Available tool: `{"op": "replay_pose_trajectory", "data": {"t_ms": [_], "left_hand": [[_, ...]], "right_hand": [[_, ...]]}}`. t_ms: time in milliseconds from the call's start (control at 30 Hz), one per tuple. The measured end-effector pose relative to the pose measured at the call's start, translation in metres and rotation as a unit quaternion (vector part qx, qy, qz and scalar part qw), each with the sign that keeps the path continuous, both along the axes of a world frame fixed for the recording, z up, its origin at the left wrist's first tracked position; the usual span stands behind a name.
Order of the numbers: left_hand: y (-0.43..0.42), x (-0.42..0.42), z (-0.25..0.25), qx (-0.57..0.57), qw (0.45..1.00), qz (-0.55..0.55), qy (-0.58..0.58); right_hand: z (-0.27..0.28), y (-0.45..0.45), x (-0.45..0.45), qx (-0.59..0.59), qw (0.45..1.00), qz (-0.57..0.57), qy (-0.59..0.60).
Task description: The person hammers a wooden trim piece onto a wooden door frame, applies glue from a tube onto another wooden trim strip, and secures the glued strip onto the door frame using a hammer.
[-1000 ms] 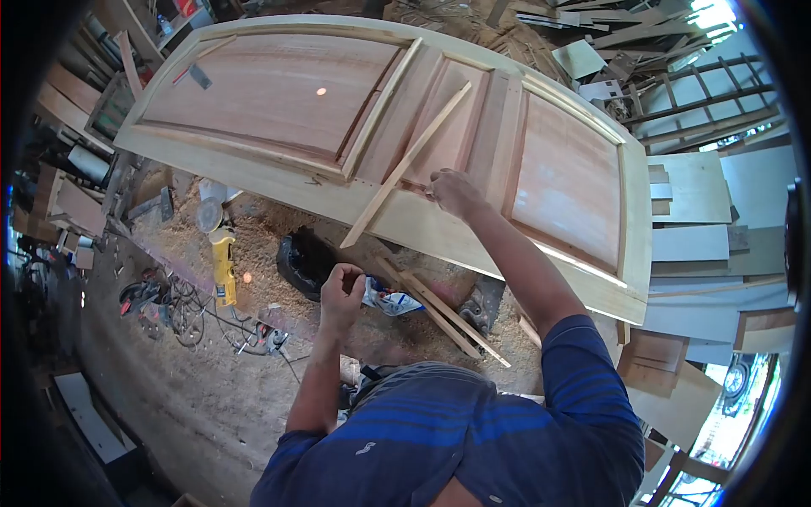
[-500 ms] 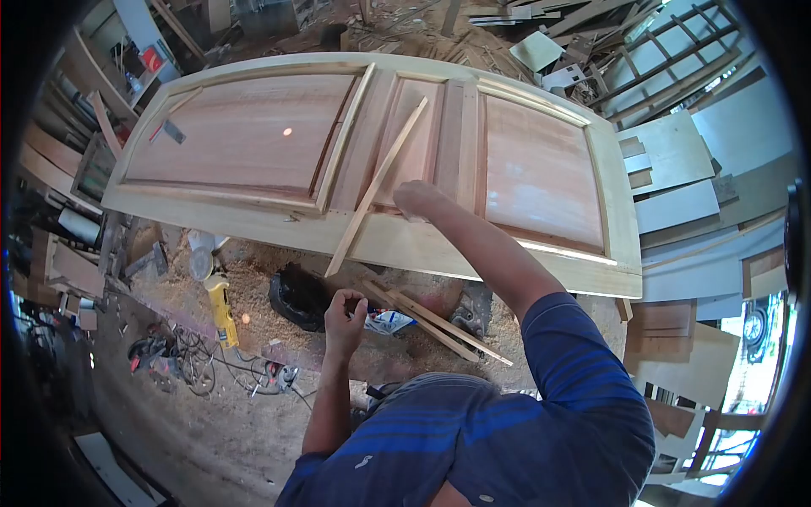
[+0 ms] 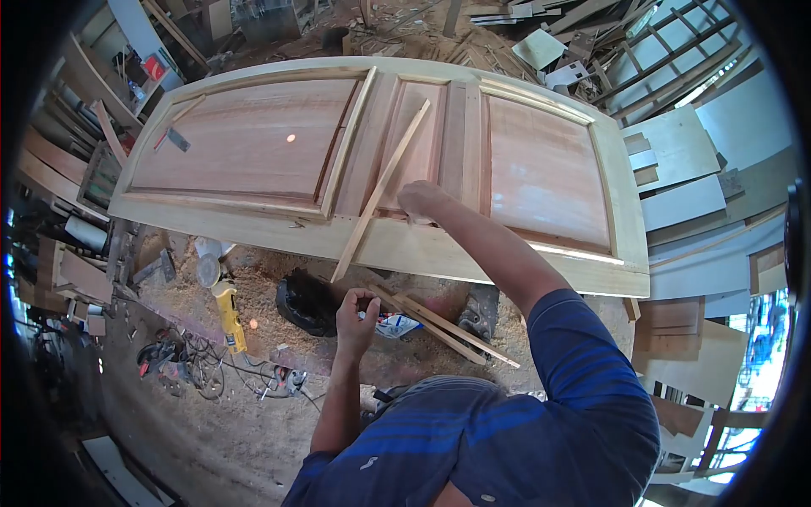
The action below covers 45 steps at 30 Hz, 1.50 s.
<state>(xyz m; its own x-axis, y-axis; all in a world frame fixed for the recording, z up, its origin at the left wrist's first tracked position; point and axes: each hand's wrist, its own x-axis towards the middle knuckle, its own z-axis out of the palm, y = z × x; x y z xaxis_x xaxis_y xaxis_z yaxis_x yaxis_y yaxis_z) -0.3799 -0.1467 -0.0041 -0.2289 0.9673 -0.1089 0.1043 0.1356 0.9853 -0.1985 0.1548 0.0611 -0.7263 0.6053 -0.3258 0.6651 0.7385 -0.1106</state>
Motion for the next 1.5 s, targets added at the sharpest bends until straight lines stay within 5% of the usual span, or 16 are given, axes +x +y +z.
{"op": "replay_pose_trajectory", "data": {"t_ms": [267,367,767,1000,1267,1500], "left_hand": [[-0.003,0.000,0.003,-0.004,1.000,-0.001,-0.011],[-0.007,-0.002,-0.006,-0.002,1.000,-0.001,-0.006],[-0.002,0.000,-0.012,0.017,1.000,-0.004,-0.010],[-0.009,0.003,-0.002,-0.011,0.999,-0.007,0.029],[0.002,0.024,0.002,-0.028,0.999,-0.012,0.021],[0.010,0.039,0.017,-0.008,0.990,0.018,-0.139]], "right_hand": [[-0.016,0.018,0.011,-0.039,0.999,0.007,0.027],[-0.038,0.013,0.021,0.041,0.996,0.038,0.064],[-0.035,0.016,0.024,-0.038,0.999,0.004,0.030],[-0.057,0.021,0.041,-0.012,0.990,0.059,0.128],[-0.044,0.018,0.035,-0.003,0.995,0.047,0.084],[-0.034,0.016,0.045,-0.051,0.992,0.030,0.111]]}}
